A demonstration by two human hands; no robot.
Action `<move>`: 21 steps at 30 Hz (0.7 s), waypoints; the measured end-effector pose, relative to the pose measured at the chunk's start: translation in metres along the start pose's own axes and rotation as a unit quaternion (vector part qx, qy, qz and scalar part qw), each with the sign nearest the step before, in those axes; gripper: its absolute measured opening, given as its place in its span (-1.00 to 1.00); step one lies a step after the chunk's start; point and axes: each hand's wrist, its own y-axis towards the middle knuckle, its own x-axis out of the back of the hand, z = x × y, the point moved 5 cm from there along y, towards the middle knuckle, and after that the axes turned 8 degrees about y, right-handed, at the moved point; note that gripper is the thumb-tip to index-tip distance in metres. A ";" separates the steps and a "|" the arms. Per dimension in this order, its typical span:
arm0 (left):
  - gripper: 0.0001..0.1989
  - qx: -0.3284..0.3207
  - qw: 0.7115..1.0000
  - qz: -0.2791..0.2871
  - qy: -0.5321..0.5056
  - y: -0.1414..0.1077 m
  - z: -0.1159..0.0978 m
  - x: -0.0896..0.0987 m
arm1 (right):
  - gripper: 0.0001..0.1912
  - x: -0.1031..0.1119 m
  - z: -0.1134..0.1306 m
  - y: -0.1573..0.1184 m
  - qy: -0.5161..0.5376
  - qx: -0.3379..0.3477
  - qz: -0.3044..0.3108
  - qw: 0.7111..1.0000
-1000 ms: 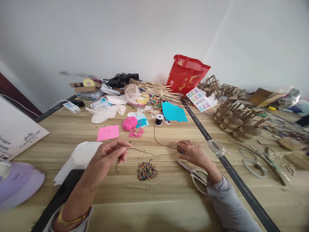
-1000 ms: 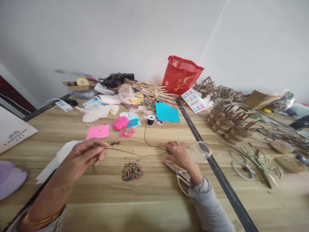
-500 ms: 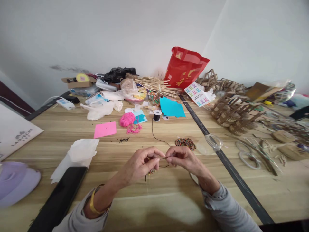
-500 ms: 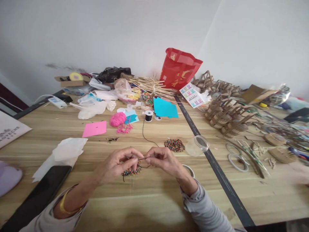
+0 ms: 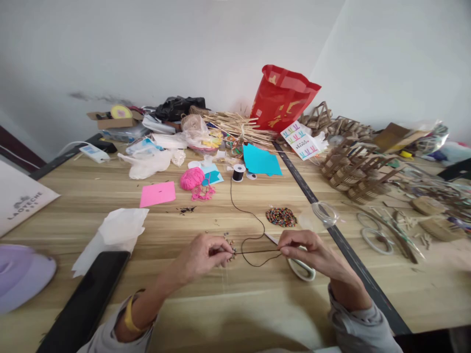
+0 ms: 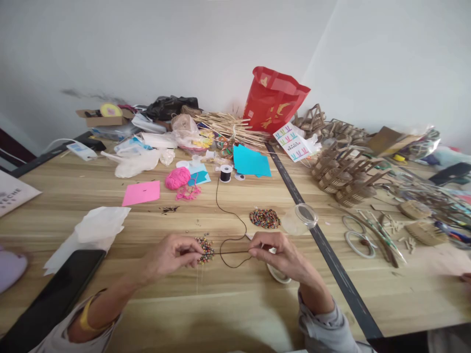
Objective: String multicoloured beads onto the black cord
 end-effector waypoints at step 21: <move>-0.83 0.010 0.992 -0.061 0.106 0.011 0.029 -0.015 | -0.91 -0.096 -0.015 0.062 -0.060 0.089 -0.016 0.994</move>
